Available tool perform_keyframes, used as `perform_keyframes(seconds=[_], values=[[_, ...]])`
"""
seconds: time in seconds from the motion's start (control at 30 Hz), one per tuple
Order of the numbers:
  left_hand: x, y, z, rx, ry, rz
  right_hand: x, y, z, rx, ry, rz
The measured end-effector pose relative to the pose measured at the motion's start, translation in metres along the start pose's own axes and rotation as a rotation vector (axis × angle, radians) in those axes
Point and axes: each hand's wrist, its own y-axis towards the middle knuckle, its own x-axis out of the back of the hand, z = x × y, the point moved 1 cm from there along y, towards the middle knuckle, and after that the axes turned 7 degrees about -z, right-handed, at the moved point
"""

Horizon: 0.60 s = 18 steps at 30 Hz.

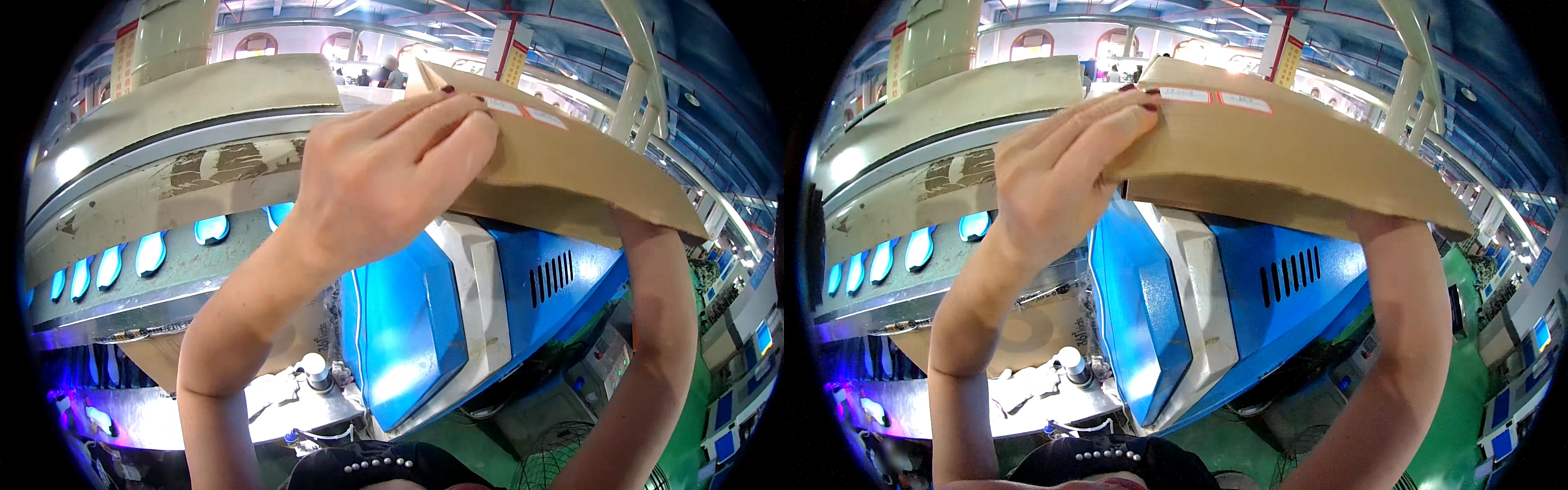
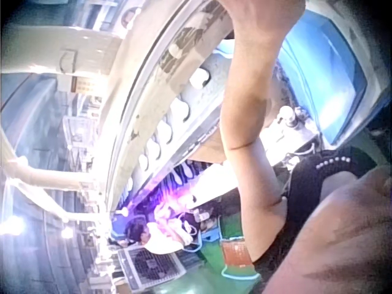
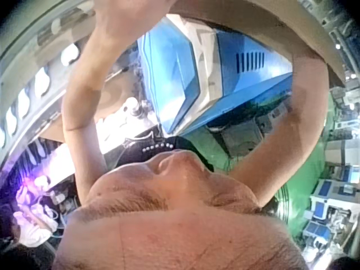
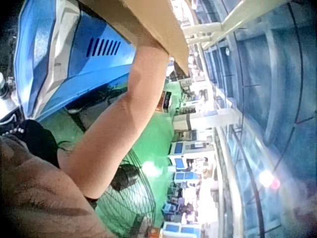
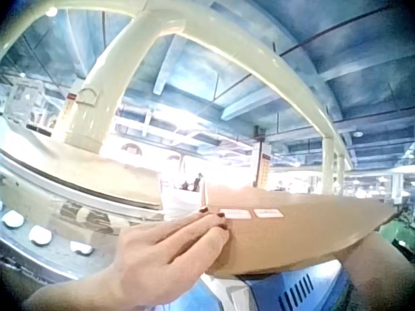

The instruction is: The person applies adhesive to several blue shoe soles using a handheld brush, places them on a conveyor, and then packs an item into a cardboard box.

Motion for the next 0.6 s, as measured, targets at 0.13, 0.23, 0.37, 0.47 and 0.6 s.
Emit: perform_keyframes(seconds=[0.13,0.23,0.37,0.47,0.6], values=[[0.011,-0.014,-0.007,-0.091,0.09,0.034,-0.014,0.002,0.003,0.008,0.031,-0.036],[0.025,-0.023,-0.017,-0.117,0.08,0.05,-0.014,0.005,0.005,0.018,0.034,-0.067],[0.062,-0.011,-0.026,-0.012,0.061,0.148,0.004,0.005,0.0,0.024,-0.036,-0.11],[0.088,-0.006,0.001,0.071,0.126,-0.007,0.017,0.006,-0.006,0.023,-0.09,-0.131],[0.148,0.022,0.027,0.113,0.201,-0.081,0.021,0.03,0.015,0.009,-0.038,-0.183]])
